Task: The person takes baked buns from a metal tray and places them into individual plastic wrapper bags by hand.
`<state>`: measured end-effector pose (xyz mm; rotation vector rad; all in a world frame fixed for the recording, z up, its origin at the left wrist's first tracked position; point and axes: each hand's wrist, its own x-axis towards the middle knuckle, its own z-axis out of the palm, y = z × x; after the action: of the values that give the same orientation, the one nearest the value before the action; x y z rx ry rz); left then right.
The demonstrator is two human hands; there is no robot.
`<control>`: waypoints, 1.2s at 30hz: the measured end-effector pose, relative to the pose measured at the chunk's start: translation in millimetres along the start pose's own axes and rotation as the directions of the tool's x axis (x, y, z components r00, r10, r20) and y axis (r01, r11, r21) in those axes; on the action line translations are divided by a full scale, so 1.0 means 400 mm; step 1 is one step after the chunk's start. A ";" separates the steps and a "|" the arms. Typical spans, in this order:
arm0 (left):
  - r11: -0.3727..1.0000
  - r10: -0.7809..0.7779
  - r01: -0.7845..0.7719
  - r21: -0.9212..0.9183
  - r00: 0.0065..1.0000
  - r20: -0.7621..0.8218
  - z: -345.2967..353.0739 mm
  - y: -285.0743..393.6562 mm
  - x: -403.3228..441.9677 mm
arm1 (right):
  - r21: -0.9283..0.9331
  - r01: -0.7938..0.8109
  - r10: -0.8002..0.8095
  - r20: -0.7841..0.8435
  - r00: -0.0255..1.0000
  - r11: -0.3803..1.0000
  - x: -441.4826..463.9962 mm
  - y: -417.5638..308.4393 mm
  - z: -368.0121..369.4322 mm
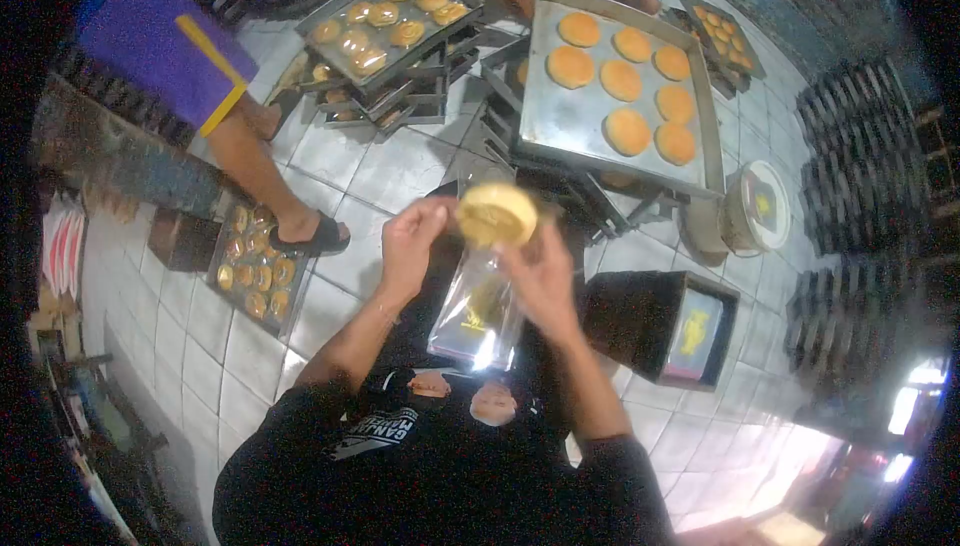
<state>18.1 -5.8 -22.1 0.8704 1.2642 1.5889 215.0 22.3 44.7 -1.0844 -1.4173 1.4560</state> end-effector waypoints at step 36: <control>0.899 -0.384 0.215 0.382 0.806 0.449 0.000 0.092 -0.149 | -0.439 0.344 -0.112 0.473 0.874 0.830 -0.083 -0.104 -0.204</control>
<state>30.7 -64.4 14.1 1.1353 1.1965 0.8221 302.3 16.6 87.8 -0.8683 -2.2705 1.2034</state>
